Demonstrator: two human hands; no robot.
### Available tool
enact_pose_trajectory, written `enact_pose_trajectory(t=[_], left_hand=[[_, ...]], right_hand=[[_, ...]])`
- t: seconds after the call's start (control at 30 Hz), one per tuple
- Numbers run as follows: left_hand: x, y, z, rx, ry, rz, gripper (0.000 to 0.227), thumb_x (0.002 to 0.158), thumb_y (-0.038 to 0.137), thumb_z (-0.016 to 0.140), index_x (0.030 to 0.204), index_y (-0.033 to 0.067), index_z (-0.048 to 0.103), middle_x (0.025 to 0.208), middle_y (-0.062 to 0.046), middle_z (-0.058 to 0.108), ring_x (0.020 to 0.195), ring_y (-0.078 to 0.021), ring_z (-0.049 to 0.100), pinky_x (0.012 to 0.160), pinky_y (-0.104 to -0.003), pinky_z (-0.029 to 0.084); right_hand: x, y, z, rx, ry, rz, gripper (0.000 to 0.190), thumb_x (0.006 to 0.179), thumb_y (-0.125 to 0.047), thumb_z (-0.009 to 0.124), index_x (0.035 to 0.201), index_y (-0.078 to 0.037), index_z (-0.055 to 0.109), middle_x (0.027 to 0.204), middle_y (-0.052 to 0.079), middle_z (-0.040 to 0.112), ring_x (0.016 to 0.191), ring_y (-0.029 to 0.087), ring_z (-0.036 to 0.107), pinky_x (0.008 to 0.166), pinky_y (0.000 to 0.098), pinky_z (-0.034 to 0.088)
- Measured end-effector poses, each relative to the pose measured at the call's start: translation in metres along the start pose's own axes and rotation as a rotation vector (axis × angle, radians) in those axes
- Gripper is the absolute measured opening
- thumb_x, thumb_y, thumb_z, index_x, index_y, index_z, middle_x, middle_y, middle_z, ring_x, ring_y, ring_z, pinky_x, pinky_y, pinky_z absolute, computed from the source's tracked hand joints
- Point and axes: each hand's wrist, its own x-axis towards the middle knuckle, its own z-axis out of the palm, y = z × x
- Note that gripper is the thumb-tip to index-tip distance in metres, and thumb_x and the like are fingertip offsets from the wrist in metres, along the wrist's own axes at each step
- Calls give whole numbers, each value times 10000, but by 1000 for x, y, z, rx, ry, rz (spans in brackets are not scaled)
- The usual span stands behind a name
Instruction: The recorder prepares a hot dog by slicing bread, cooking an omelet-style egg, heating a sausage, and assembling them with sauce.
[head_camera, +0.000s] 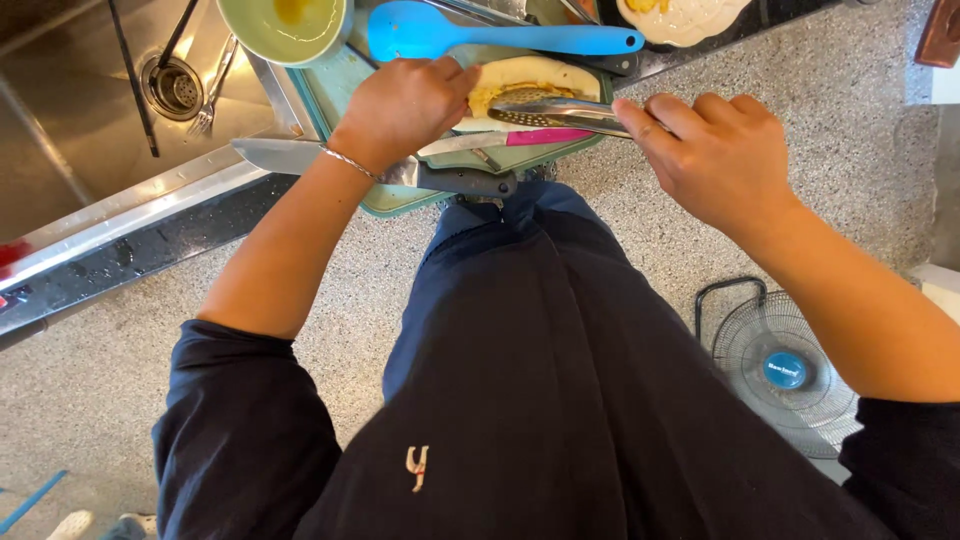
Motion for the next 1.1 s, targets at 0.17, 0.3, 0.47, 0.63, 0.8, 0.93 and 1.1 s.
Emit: enact_pose_trajectory(t=[0.17,0.3,0.47,0.63,0.8,0.93,1.1], left_hand=[[-3,-8,0,-130,-32,-21,357,959,240,737,1259,49,702,1036,-78,719,830,-304,709,700,-412,579],[-4,-2,-3,-150,-34,-14,290,974,197,722,1229,61,711,1035,-84,721,859,-312,713,730,-417,582],[-11,27,-24,-111,111,-38,398,919,63,695,1312,113,726,1335,-89,703,897,-257,732,714,-363,582],[-9,37,-20,-142,153,-87,267,883,185,780,1128,96,725,1316,-68,675,976,-261,713,765,-366,591],[-4,45,-8,-191,218,-169,177,947,199,839,1036,101,722,1269,-23,662,1039,-240,704,820,-354,596],[2,53,-18,-238,232,-250,183,897,171,851,969,92,702,1229,-40,663,1087,-258,671,817,-376,578],[7,57,-14,-279,302,-289,241,879,150,835,1069,66,714,1258,-66,641,1152,-306,623,953,-420,556]], right_hand=[[4,-3,6,-46,-21,-7,303,989,-209,774,1291,-211,750,1013,-91,644,772,111,574,678,274,430],[0,-1,13,-85,-34,-11,321,1001,-206,775,1320,-215,743,1022,-97,645,704,74,556,658,253,409],[-13,3,3,24,27,38,339,1014,-212,826,1341,-202,737,1042,-79,678,706,90,556,670,268,421],[-37,10,-3,146,-57,169,409,962,-231,844,1354,-207,731,1060,-78,701,722,106,578,658,271,434],[-43,12,5,97,-103,217,330,990,-232,866,1304,-245,764,1003,-95,718,675,100,549,598,265,413],[-50,24,-5,286,25,213,339,997,-208,794,1327,-204,717,1057,-31,727,787,124,626,662,250,470],[-40,50,-25,615,27,494,312,1065,-155,744,1369,-124,685,1041,66,720,798,124,655,630,227,490]])
